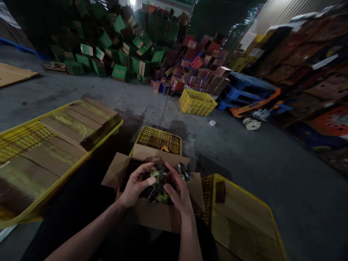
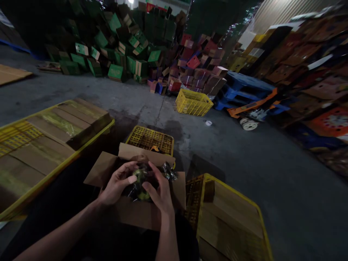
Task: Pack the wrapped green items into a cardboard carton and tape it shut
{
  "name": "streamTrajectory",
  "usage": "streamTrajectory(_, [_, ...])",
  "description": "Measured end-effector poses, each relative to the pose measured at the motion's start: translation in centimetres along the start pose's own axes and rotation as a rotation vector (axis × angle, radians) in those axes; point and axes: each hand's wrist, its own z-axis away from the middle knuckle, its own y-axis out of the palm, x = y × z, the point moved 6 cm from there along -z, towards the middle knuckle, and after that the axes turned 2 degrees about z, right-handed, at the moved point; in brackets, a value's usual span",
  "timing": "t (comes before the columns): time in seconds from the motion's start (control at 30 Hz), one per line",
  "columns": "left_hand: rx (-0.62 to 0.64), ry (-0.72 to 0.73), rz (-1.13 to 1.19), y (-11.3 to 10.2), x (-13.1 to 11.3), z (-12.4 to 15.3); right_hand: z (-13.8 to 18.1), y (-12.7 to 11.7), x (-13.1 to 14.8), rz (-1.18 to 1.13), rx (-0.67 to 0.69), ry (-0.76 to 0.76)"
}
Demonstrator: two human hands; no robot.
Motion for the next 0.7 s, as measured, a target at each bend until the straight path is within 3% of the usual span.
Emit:
streamTrajectory(0.13, [0.051, -0.013, -0.028, 0.4, -0.1, 0.1, 0.1, 0.1, 0.4, 0.024, -0.007, 0.022])
streamTrajectory(0.3, [0.084, -0.035, 0.029, 0.7, 0.0, -0.1, 0.3, -0.8, -1.1, -0.019, -0.178, 0.151])
streamTrajectory(0.43, [0.131, -0.054, 0.012, 1.1, -0.1, -0.1, 0.4, -1.5, -2.0, -0.015, -0.298, 0.17])
streamTrajectory(0.7, [0.031, -0.104, -0.016, 0.2, 0.6, 0.0, 0.2, -1.0, -1.1, -0.228, -0.253, 0.067])
